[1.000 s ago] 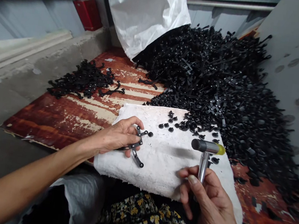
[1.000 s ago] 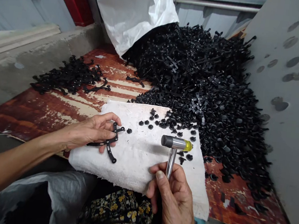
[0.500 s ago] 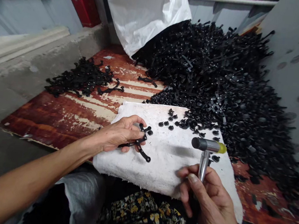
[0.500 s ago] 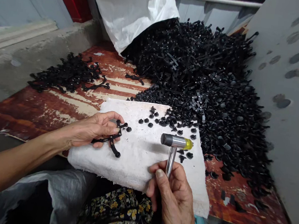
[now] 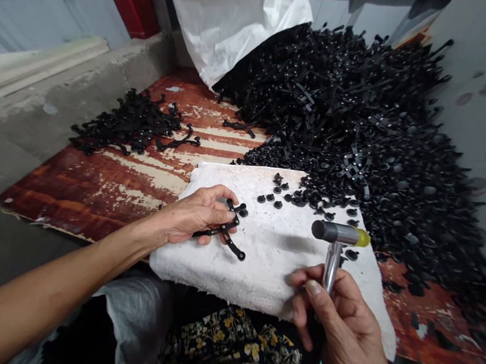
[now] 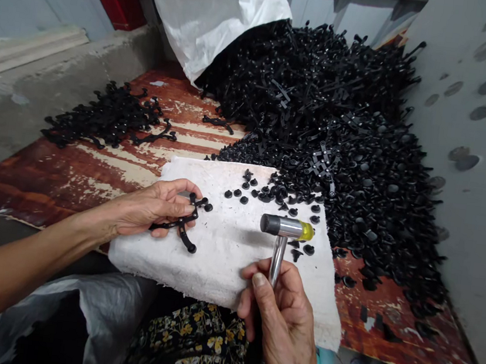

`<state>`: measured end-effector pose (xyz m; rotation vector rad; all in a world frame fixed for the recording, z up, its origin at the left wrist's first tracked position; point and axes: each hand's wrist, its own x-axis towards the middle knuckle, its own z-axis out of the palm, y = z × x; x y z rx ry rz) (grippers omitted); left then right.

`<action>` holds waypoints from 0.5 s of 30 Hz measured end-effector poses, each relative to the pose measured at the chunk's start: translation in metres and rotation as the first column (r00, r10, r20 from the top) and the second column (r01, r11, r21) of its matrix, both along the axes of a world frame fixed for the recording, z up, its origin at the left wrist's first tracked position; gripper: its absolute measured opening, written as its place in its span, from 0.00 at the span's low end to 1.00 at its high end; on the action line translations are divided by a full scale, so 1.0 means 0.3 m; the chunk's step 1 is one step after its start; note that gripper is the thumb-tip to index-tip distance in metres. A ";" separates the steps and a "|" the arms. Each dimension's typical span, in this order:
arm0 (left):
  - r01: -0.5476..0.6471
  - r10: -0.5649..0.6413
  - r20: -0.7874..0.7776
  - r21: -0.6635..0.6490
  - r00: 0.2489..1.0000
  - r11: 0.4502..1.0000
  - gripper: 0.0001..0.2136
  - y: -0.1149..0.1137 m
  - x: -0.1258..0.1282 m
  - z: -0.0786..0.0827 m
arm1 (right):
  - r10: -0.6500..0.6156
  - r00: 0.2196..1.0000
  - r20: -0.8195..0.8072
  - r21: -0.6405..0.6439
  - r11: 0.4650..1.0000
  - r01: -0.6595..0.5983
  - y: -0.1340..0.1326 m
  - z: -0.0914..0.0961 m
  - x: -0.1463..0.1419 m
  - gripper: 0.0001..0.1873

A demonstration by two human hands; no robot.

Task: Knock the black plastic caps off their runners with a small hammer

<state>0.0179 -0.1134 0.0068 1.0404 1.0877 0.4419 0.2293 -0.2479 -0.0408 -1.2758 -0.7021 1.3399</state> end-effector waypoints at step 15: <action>-0.006 0.006 -0.025 -0.004 1.000 1.000 0.18 0.002 0.009 0.008 | -0.024 1.000 -0.003 -0.002 1.000 0.024 -0.003 0.016 -0.011 0.13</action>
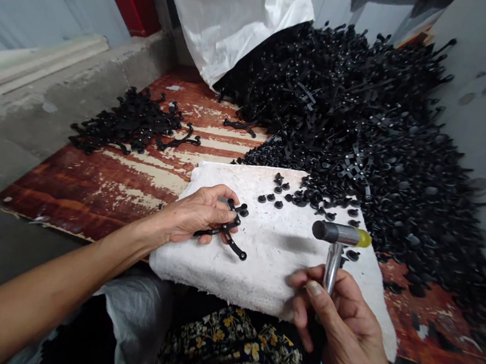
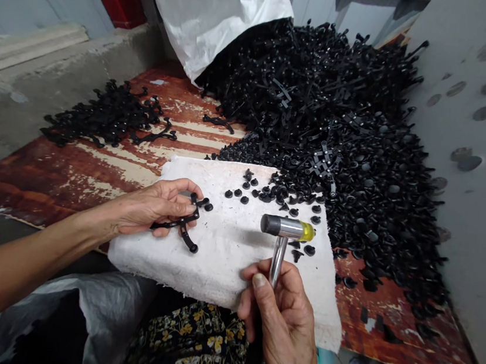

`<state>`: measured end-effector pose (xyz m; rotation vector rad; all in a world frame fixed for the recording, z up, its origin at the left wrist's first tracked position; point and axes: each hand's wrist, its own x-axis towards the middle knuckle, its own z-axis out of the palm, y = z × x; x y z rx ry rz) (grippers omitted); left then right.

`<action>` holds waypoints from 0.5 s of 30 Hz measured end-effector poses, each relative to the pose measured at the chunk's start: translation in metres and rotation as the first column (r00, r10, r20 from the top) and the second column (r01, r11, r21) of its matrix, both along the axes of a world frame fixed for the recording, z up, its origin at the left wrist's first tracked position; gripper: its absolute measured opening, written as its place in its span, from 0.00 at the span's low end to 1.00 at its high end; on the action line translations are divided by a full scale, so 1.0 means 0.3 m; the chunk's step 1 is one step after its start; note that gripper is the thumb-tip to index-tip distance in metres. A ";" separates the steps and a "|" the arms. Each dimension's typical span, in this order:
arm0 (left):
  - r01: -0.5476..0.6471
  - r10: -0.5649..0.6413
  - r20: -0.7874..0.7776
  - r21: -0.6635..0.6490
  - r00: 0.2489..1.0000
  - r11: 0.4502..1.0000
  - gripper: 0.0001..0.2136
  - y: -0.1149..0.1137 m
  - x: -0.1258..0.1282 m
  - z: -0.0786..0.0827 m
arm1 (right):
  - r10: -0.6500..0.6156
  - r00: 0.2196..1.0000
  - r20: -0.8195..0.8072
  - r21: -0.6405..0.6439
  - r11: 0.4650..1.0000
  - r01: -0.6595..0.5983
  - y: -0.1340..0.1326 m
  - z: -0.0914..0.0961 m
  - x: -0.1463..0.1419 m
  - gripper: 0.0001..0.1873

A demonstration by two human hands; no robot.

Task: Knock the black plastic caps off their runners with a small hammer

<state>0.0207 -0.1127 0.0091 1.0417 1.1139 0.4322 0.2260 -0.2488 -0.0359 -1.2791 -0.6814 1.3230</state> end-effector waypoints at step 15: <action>0.003 -0.003 0.012 -0.003 1.000 1.000 0.19 0.004 -0.004 -0.004 | -0.043 0.999 0.009 -0.045 0.998 0.043 0.000 0.024 -0.019 0.15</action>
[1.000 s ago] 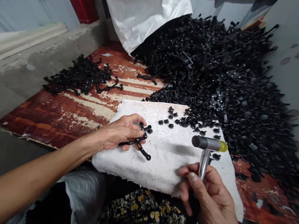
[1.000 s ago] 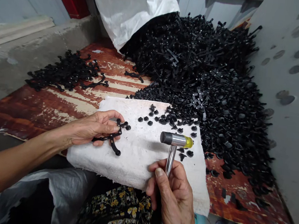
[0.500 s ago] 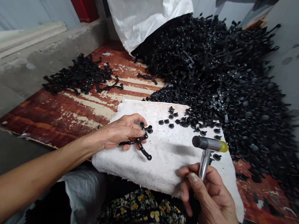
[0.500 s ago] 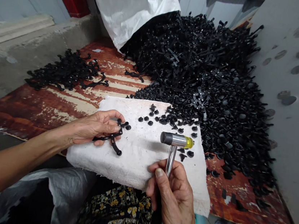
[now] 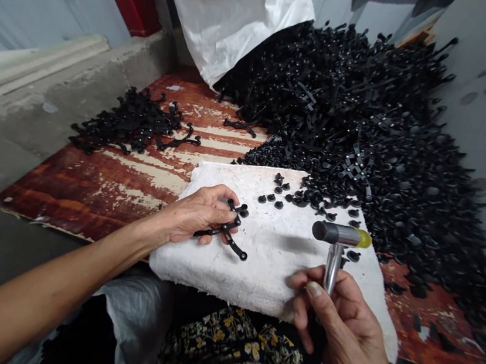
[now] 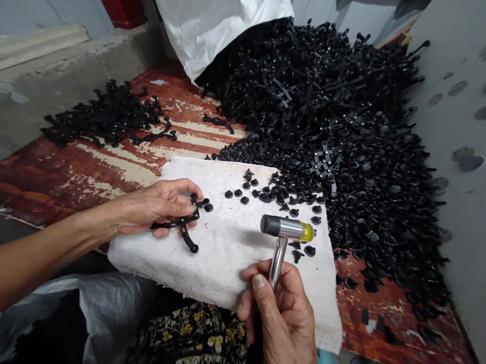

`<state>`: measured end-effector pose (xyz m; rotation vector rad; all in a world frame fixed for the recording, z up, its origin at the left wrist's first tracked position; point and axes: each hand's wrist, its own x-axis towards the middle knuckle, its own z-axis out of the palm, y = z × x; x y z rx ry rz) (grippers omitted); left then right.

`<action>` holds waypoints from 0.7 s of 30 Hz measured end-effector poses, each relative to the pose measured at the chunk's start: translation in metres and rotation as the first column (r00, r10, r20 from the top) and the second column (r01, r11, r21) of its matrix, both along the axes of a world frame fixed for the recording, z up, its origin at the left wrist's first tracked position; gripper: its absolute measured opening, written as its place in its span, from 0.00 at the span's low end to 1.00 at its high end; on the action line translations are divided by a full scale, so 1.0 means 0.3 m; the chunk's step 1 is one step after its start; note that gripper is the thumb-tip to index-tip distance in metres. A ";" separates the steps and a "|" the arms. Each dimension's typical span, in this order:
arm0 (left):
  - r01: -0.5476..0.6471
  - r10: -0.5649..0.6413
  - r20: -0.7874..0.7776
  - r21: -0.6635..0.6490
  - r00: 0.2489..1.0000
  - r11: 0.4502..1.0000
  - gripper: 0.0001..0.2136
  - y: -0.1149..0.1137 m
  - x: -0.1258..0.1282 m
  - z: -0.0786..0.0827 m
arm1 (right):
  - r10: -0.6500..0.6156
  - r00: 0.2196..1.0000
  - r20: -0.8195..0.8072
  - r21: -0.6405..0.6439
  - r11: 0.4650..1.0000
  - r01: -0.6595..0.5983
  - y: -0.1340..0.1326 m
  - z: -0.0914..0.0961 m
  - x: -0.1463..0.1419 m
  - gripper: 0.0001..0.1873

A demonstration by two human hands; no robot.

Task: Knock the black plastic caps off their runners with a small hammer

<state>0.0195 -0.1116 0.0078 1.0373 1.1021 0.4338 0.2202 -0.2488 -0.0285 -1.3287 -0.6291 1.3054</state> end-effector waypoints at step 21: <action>0.010 -0.010 -0.004 0.017 1.000 1.000 0.19 0.006 0.003 0.001 | 0.073 0.997 0.002 0.041 0.997 -0.073 0.000 -0.035 0.033 0.14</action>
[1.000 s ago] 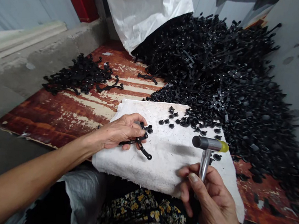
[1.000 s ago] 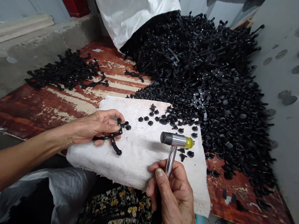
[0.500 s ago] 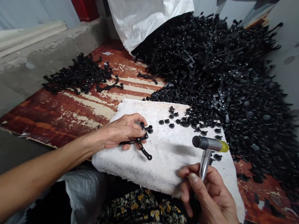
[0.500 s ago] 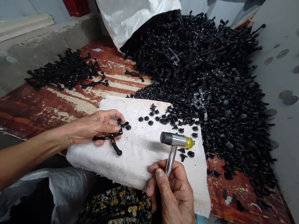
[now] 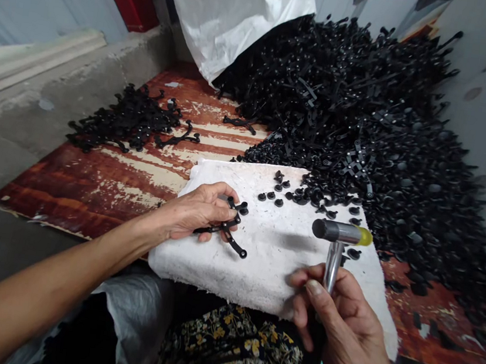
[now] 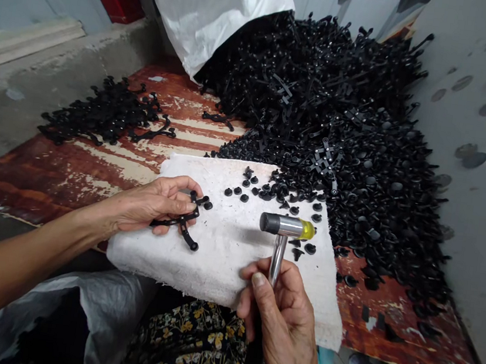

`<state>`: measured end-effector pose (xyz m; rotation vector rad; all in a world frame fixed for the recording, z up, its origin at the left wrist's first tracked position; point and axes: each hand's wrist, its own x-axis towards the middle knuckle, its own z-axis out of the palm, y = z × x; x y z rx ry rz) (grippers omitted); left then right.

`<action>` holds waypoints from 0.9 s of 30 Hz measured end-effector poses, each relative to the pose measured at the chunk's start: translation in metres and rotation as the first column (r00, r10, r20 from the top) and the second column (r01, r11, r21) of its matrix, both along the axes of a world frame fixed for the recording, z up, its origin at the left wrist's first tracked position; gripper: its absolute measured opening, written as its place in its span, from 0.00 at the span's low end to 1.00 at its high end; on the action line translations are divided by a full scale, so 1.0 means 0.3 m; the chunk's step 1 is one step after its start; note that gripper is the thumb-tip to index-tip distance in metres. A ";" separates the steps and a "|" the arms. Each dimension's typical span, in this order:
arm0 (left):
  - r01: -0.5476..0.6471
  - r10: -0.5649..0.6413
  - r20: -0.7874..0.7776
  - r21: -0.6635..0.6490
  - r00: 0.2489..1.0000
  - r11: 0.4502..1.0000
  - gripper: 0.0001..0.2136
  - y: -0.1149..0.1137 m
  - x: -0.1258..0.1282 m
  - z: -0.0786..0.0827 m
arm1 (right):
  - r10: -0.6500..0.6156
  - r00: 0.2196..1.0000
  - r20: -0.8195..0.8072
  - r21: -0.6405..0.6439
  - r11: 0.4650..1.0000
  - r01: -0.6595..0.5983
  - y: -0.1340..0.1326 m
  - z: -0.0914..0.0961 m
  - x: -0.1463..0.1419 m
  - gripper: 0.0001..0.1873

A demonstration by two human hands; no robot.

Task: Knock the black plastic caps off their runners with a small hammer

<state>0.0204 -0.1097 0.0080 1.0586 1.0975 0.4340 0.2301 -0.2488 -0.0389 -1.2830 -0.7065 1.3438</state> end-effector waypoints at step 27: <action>0.014 -0.014 -0.001 0.002 1.000 1.000 0.17 0.002 0.001 0.000 | -0.090 0.996 0.004 -0.034 0.995 0.090 -0.001 0.033 -0.032 0.12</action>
